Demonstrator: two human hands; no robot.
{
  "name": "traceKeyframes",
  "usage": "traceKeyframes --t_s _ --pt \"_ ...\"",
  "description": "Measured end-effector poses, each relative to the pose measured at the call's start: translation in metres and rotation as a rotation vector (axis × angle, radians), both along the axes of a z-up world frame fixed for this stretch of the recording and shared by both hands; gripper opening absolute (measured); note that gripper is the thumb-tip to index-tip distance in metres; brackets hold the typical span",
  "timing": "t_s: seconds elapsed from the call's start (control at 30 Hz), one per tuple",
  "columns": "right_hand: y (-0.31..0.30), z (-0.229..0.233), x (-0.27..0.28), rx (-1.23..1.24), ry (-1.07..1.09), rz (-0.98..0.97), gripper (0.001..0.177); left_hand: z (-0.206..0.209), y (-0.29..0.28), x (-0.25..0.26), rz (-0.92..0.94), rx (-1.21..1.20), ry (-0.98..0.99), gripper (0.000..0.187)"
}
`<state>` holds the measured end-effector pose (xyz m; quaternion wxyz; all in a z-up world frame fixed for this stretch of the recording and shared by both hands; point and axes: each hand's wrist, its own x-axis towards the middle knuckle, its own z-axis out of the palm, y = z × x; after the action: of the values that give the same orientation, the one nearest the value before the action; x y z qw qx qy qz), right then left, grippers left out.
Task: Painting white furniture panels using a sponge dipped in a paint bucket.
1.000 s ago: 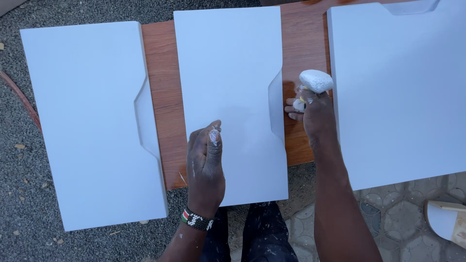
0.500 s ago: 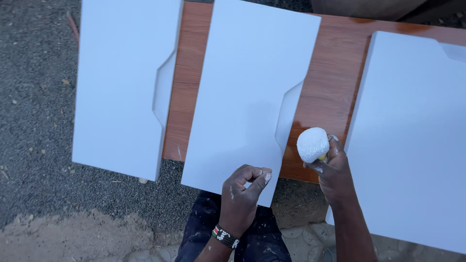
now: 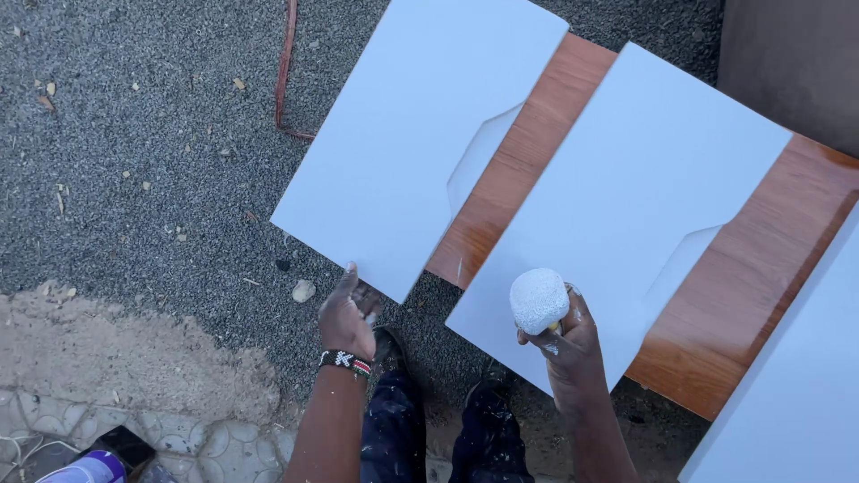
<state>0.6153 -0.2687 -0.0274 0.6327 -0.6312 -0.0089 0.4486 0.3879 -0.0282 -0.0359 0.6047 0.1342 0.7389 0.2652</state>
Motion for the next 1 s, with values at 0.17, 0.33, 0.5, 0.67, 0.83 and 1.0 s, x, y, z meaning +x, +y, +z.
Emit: traceKeyframes --t_s 0.17,0.33,0.5,0.67,0.83,1.0 --pt "0.046 0.011 -0.065 -0.015 0.043 -0.143 0.078 -0.032 0.024 -0.011 -0.058 -0.102 -0.432 0.081" --pt "0.08 0.028 -0.114 0.184 -0.037 -0.243 0.075 -0.018 0.067 -0.029 -0.24 -0.113 -0.61 0.042" --pt "0.12 0.052 -0.154 0.39 -0.055 -0.177 0.063 -0.014 0.082 -0.062 -0.042 0.098 -0.921 0.068" --pt "0.13 0.027 -0.192 0.359 -0.069 0.031 0.102 -0.036 0.02 -0.175 0.098 0.198 -0.921 0.016" --pt "0.116 0.037 -0.243 0.084 -0.106 0.251 0.087 -0.052 -0.065 -0.264 0.41 0.239 -0.946 0.009" --pt "0.129 0.027 -0.334 -0.028 -0.022 0.434 0.04 -0.109 -0.15 -0.36 0.737 0.197 -0.791 0.011"
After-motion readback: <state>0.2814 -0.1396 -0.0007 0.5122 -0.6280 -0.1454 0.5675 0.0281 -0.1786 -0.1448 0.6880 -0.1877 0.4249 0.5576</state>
